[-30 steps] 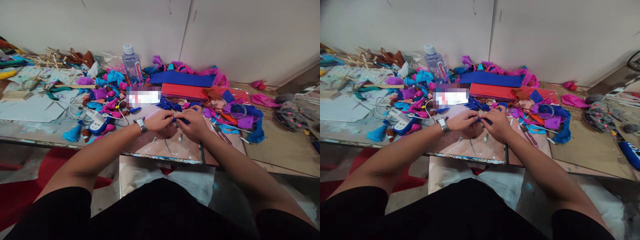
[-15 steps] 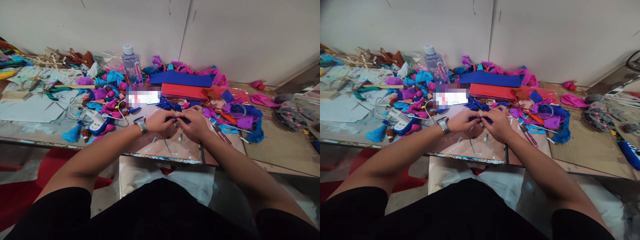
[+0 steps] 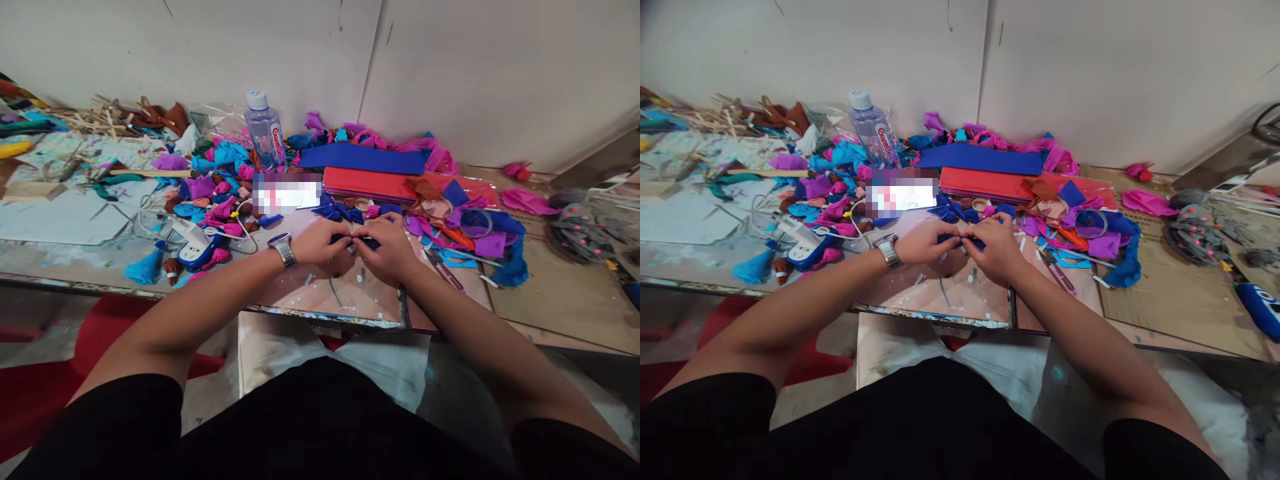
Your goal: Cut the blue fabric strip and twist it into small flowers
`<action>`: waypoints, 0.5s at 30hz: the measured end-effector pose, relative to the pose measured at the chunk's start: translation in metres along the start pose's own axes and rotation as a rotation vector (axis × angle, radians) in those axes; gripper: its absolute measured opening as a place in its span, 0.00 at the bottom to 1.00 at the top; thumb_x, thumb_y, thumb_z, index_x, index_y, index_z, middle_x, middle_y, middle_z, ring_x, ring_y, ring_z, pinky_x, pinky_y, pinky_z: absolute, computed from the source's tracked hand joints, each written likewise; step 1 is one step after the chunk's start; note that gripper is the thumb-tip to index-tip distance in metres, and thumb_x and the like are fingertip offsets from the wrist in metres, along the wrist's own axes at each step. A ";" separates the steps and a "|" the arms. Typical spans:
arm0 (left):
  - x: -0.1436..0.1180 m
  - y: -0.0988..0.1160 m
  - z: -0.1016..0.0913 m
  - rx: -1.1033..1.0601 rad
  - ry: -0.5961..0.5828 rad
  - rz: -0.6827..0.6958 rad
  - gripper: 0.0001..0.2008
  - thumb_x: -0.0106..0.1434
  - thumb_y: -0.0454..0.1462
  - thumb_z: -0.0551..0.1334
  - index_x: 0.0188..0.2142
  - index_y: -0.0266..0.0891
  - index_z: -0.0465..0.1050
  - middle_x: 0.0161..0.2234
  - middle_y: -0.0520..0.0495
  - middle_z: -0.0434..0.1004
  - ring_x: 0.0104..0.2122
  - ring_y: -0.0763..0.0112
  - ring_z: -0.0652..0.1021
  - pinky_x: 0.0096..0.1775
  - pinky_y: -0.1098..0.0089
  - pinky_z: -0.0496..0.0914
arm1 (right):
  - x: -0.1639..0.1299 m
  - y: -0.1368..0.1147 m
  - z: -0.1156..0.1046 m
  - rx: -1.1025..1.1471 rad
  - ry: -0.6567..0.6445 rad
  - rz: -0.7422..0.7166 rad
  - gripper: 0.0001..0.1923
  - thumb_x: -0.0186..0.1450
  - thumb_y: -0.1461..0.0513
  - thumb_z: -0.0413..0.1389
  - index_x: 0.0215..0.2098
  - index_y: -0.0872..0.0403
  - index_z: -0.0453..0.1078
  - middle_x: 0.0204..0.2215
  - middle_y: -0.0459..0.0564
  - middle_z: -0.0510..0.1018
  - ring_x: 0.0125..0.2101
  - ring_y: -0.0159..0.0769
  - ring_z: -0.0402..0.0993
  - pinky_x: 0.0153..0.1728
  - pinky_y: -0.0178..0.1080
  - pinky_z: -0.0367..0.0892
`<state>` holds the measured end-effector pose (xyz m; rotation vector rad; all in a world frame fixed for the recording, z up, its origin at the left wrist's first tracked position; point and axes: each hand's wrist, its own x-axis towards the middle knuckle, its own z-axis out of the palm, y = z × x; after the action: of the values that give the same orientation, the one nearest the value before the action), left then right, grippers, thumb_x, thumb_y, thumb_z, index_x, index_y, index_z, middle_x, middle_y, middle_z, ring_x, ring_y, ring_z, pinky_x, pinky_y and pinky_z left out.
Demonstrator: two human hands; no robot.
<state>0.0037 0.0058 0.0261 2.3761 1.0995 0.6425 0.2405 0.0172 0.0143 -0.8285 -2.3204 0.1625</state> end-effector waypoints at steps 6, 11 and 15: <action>0.000 -0.001 0.000 -0.103 -0.021 -0.055 0.18 0.73 0.46 0.57 0.35 0.38 0.80 0.28 0.49 0.79 0.27 0.70 0.72 0.33 0.67 0.61 | -0.001 0.001 0.000 -0.012 0.000 -0.009 0.06 0.75 0.59 0.61 0.43 0.47 0.81 0.39 0.48 0.89 0.42 0.45 0.82 0.58 0.55 0.58; 0.003 -0.006 0.001 -0.232 -0.016 -0.113 0.24 0.75 0.51 0.55 0.33 0.37 0.78 0.27 0.49 0.76 0.28 0.70 0.72 0.32 0.69 0.62 | -0.001 0.000 -0.002 -0.032 0.010 -0.039 0.07 0.76 0.59 0.60 0.44 0.47 0.82 0.39 0.47 0.89 0.43 0.44 0.82 0.59 0.55 0.58; 0.004 -0.008 0.003 -0.374 -0.042 -0.172 0.23 0.73 0.53 0.58 0.34 0.37 0.78 0.29 0.49 0.77 0.28 0.71 0.74 0.32 0.70 0.65 | -0.001 -0.002 -0.004 -0.027 -0.008 -0.024 0.07 0.76 0.57 0.60 0.45 0.46 0.82 0.40 0.48 0.89 0.43 0.45 0.82 0.60 0.55 0.58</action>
<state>0.0030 0.0129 0.0206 1.9469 1.0471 0.6681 0.2424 0.0152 0.0171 -0.8141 -2.3441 0.1239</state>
